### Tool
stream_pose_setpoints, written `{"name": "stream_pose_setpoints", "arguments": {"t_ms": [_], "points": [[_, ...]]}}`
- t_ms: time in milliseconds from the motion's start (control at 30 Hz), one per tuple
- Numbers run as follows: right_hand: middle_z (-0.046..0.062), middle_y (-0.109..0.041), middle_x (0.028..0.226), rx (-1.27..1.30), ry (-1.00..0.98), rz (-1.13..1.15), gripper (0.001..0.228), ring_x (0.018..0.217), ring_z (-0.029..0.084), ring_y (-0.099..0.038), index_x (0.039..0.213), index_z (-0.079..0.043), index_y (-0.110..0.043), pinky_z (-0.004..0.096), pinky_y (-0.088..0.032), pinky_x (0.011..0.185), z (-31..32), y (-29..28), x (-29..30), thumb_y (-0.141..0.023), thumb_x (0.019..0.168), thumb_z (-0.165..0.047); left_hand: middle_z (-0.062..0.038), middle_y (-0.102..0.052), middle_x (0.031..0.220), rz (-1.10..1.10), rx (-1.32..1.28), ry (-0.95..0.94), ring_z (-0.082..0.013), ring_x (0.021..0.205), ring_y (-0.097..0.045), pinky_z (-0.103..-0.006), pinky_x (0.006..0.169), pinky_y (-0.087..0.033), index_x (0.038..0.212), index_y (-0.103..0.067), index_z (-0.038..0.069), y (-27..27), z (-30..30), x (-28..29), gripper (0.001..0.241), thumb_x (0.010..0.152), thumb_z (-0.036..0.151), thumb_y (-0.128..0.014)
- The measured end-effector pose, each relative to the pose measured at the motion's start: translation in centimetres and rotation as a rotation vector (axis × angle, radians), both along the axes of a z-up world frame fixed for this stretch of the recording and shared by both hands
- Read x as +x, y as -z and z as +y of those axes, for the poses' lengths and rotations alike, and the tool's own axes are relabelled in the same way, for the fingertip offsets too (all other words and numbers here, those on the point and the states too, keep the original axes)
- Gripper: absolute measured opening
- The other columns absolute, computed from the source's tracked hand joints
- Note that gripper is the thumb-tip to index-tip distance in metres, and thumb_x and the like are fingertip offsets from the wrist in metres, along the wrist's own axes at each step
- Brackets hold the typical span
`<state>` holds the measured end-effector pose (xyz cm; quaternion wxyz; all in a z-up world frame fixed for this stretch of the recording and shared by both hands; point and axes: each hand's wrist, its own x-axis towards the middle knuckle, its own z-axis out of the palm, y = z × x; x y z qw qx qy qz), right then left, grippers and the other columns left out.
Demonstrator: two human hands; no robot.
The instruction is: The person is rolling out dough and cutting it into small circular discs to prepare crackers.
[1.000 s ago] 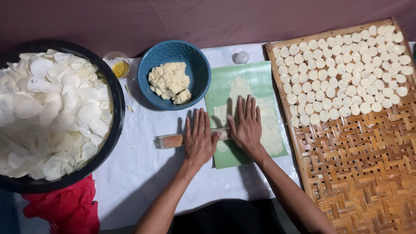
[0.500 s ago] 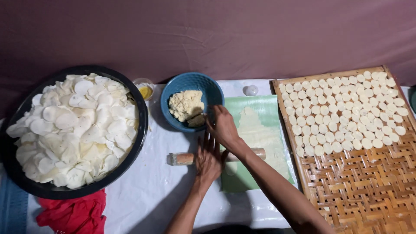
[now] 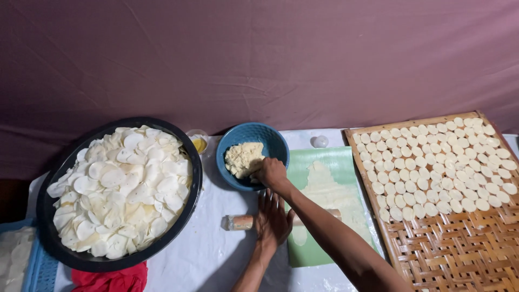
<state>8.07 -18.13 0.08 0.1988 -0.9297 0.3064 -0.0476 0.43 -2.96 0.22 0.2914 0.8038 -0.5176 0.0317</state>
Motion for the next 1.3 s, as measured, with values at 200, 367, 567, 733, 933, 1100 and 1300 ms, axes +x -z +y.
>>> {"name": "stream_pose_setpoints", "arguments": {"t_ms": [200,367,567,733,933,1100,1300], "points": [[0.031,-0.061,0.090,-0.003,0.003,-0.266,0.088,0.066,0.041,-0.066,0.114,0.016,-0.051,0.045,-0.058,0.058,0.8,0.4,0.9,-0.078,0.083,-0.062,-0.033,-0.052,0.142,-0.100,0.009,-0.024,-0.0511,0.132,-0.046,-0.0593,0.117,-0.029,0.136,-0.051,-0.013,0.8,-0.3,0.5,0.064,0.091,0.033,-0.055],[0.020,-0.072,0.084,0.146,0.076,-0.285,0.042,0.062,0.032,-0.069,0.095,0.006,-0.068,0.042,-0.057,0.059,2.9,-3.8,-0.4,-0.079,0.083,-0.033,-0.033,-0.052,0.142,-0.093,0.031,-0.011,-0.0503,0.132,-0.046,-0.0585,0.115,-0.029,0.136,-0.051,-0.013,1.1,-0.4,0.8,0.064,0.092,0.033,-0.055],[0.024,-0.071,0.082,0.090,0.030,-0.363,0.028,0.060,0.037,-0.066,0.086,0.007,-0.066,0.046,-0.054,0.059,3.1,-5.3,-0.6,-0.071,0.082,-0.020,-0.033,-0.052,0.143,-0.075,0.047,-0.023,-0.0489,0.131,-0.046,-0.0572,0.112,-0.031,0.136,-0.052,-0.013,1.1,-0.7,0.6,0.063,0.093,0.033,-0.054],[0.022,-0.069,0.069,0.132,0.021,-0.358,0.020,0.053,0.037,-0.064,0.077,0.007,-0.063,0.049,-0.051,0.053,2.2,-4.0,-0.6,-0.060,0.084,-0.012,-0.032,-0.051,0.143,-0.060,0.067,-0.029,-0.0478,0.131,-0.046,-0.0562,0.110,-0.032,0.136,-0.052,-0.012,1.2,-0.4,0.4,0.062,0.093,0.033,-0.053],[0.019,-0.075,0.084,0.249,0.014,-0.139,0.022,0.066,0.038,-0.072,0.100,-0.005,-0.076,0.045,-0.057,0.062,0.6,-2.1,-1.0,-0.060,0.092,-0.018,-0.028,-0.049,0.148,0.000,0.020,-0.065,-0.0467,0.131,-0.048,-0.0541,0.106,-0.036,0.145,-0.046,-0.008,0.6,-0.3,0.1,0.067,0.102,0.043,-0.041],[0.034,-0.054,0.098,-0.123,-0.024,-0.245,0.031,0.079,0.048,-0.056,0.104,0.010,-0.056,0.056,-0.050,0.077,0.4,4.3,0.6,-0.058,0.090,-0.017,-0.030,-0.052,0.138,-0.071,0.068,-0.045,-0.0463,0.124,-0.048,-0.0513,0.098,-0.042,0.126,-0.058,-0.011,0.6,-0.3,0.4,0.060,0.083,0.030,-0.058],[0.017,-0.075,0.098,0.064,-0.093,0.188,0.061,0.081,0.036,-0.074,0.108,0.000,-0.070,0.045,-0.058,0.068,0.4,0.8,0.4,-0.083,0.075,-0.050,-0.029,-0.050,0.141,-0.018,0.051,-0.062,-0.0445,0.121,-0.048,-0.0521,0.100,-0.040,0.137,-0.048,-0.010,0.9,-0.4,0.3,0.066,0.085,0.030,-0.054]]}}
